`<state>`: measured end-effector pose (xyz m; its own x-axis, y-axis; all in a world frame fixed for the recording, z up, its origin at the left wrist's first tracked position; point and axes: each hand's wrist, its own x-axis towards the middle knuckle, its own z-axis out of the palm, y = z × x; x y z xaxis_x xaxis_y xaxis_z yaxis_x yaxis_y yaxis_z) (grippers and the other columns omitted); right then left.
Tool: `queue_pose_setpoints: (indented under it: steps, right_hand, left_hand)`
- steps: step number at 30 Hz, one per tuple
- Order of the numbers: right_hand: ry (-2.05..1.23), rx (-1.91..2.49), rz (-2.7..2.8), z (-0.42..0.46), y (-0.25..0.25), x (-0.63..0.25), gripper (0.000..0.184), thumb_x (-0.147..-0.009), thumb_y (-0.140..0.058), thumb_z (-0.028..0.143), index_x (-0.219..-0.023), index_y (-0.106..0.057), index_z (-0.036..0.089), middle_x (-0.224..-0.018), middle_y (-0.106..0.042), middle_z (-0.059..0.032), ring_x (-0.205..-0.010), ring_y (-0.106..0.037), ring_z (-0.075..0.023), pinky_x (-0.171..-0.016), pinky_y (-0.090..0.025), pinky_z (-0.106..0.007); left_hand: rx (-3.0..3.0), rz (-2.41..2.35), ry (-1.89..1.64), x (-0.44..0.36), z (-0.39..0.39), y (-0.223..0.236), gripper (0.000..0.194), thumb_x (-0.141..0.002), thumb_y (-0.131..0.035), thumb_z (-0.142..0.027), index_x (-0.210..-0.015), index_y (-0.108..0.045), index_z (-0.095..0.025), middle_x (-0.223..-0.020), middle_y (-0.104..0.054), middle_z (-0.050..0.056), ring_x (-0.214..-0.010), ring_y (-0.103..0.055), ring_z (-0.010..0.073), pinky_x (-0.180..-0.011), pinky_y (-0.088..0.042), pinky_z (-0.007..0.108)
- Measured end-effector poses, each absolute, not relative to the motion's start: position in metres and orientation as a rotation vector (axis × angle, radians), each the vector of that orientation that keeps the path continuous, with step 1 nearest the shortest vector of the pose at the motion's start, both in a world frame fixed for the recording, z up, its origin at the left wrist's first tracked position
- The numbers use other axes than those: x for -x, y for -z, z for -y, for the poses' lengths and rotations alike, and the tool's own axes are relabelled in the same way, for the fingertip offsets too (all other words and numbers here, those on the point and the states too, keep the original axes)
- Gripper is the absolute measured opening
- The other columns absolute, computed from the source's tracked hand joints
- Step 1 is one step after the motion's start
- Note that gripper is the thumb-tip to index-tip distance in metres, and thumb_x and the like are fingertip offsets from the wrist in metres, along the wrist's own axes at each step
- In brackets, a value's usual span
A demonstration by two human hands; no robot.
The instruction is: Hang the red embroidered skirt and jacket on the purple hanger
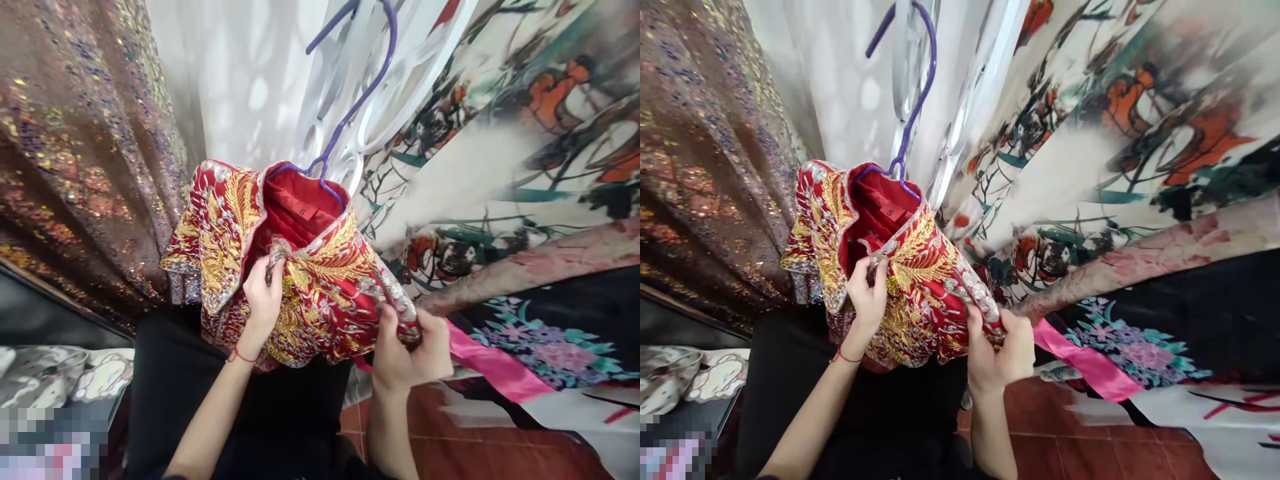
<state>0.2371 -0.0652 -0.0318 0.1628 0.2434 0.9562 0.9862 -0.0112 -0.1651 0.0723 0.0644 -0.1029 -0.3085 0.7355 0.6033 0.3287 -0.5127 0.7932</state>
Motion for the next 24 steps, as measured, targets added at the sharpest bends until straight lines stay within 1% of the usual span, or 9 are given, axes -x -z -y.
queue_pose_setpoints:
  steps: [3, 6, 9, 11, 13, 15, 16, 19, 24]
  right_hand:
    - [0.883, 1.548, 1.275, 0.061, 0.049, -0.251, 0.033, -0.083, -0.078, 0.044, -0.098, -0.064, 0.019, -0.074, -0.056, -0.0008, -0.063, -0.050, -0.0151, -0.062, -0.042, -0.029]
    - [0.699, 1.625, 1.314, 0.057, 0.054, -0.267, 0.051, -0.087, -0.067, 0.058, -0.114, -0.061, 0.015, -0.094, -0.060, -0.0096, -0.086, -0.058, -0.0238, -0.079, -0.049, -0.038]
    - [0.486, 1.614, 1.410, 0.052, 0.064, -0.278, 0.066, -0.089, -0.061, 0.060, -0.133, -0.051, 0.013, -0.119, -0.059, -0.0180, -0.112, -0.058, -0.0305, -0.096, -0.048, -0.048]
    - [0.451, 1.614, 1.398, 0.049, 0.071, -0.282, 0.071, -0.088, -0.064, 0.056, -0.141, -0.045, 0.012, -0.129, -0.057, -0.0207, -0.119, -0.059, -0.0310, -0.099, -0.048, -0.048]
    - [0.535, 1.615, 1.321, 0.046, 0.076, -0.283, 0.059, -0.091, -0.061, 0.048, -0.137, -0.050, 0.012, -0.126, -0.061, -0.0207, -0.115, -0.063, -0.0295, -0.095, -0.050, -0.043]
    - [0.664, 1.616, 1.225, 0.043, 0.076, -0.284, 0.038, -0.097, -0.052, 0.041, -0.122, -0.061, 0.012, -0.109, -0.069, -0.0177, -0.098, -0.069, -0.0264, -0.083, -0.053, -0.037]
    - [0.724, 1.621, 1.181, 0.042, 0.074, -0.284, 0.034, -0.099, -0.049, 0.039, -0.113, -0.065, 0.013, -0.099, -0.071, -0.0160, -0.088, -0.070, -0.0249, -0.075, -0.052, -0.034]
    - [0.777, 1.655, 1.090, 0.039, 0.066, -0.283, 0.035, -0.100, -0.045, 0.040, -0.100, -0.067, 0.014, -0.085, -0.071, -0.0137, -0.072, -0.068, -0.0225, -0.064, -0.047, -0.030]
    - [0.498, 1.739, 1.137, 0.036, 0.066, -0.285, 0.036, -0.100, -0.045, 0.044, -0.106, -0.065, 0.014, -0.090, -0.071, -0.0128, -0.073, -0.068, -0.0211, -0.067, -0.047, -0.029]
  left_hand:
    - [-1.569, -1.410, -1.894, -0.072, -0.065, 0.132, 0.033, -0.098, -0.055, -0.048, -0.095, -0.065, -0.017, -0.087, -0.072, 0.007, -0.077, -0.068, 0.0164, -0.076, -0.055, 0.028]
    - [-1.559, -1.397, -1.844, -0.073, -0.064, 0.141, 0.034, -0.098, -0.054, -0.049, -0.095, -0.065, -0.017, -0.086, -0.072, 0.007, -0.075, -0.069, 0.0162, -0.075, -0.056, 0.028]
    - [-1.566, -1.383, -1.857, -0.074, -0.062, 0.135, 0.034, -0.099, -0.053, -0.049, -0.095, -0.066, -0.017, -0.087, -0.073, 0.008, -0.077, -0.070, 0.0172, -0.078, -0.057, 0.029]
    - [-1.575, -1.365, -1.924, -0.074, -0.060, 0.126, 0.034, -0.099, -0.053, -0.049, -0.096, -0.066, -0.017, -0.088, -0.074, 0.008, -0.078, -0.071, 0.0176, -0.079, -0.057, 0.030]
    - [-1.582, -1.335, -2.012, -0.073, -0.059, 0.115, 0.032, -0.099, -0.055, -0.046, -0.099, -0.066, -0.017, -0.088, -0.074, 0.008, -0.078, -0.071, 0.0168, -0.078, -0.057, 0.030]
    - [-1.605, -1.313, -2.072, -0.072, -0.059, 0.106, 0.028, -0.099, -0.056, -0.044, -0.098, -0.066, -0.017, -0.085, -0.072, 0.005, -0.075, -0.069, 0.0151, -0.074, -0.056, 0.029]
    - [-1.622, -1.311, -2.079, -0.071, -0.059, 0.102, 0.027, -0.099, -0.056, -0.044, -0.096, -0.066, -0.018, -0.083, -0.071, 0.005, -0.073, -0.067, 0.0145, -0.072, -0.056, 0.028]
    - [-1.667, -1.310, -2.038, -0.073, -0.062, 0.106, 0.028, -0.099, -0.056, -0.044, -0.093, -0.066, -0.018, -0.082, -0.070, 0.004, -0.073, -0.066, 0.0146, -0.073, -0.054, 0.029]
    - [-1.617, -1.304, -1.837, -0.081, -0.060, 0.145, 0.028, -0.097, -0.059, -0.044, -0.095, -0.067, -0.018, -0.086, -0.073, 0.006, -0.076, -0.068, 0.0166, -0.076, -0.055, 0.030]
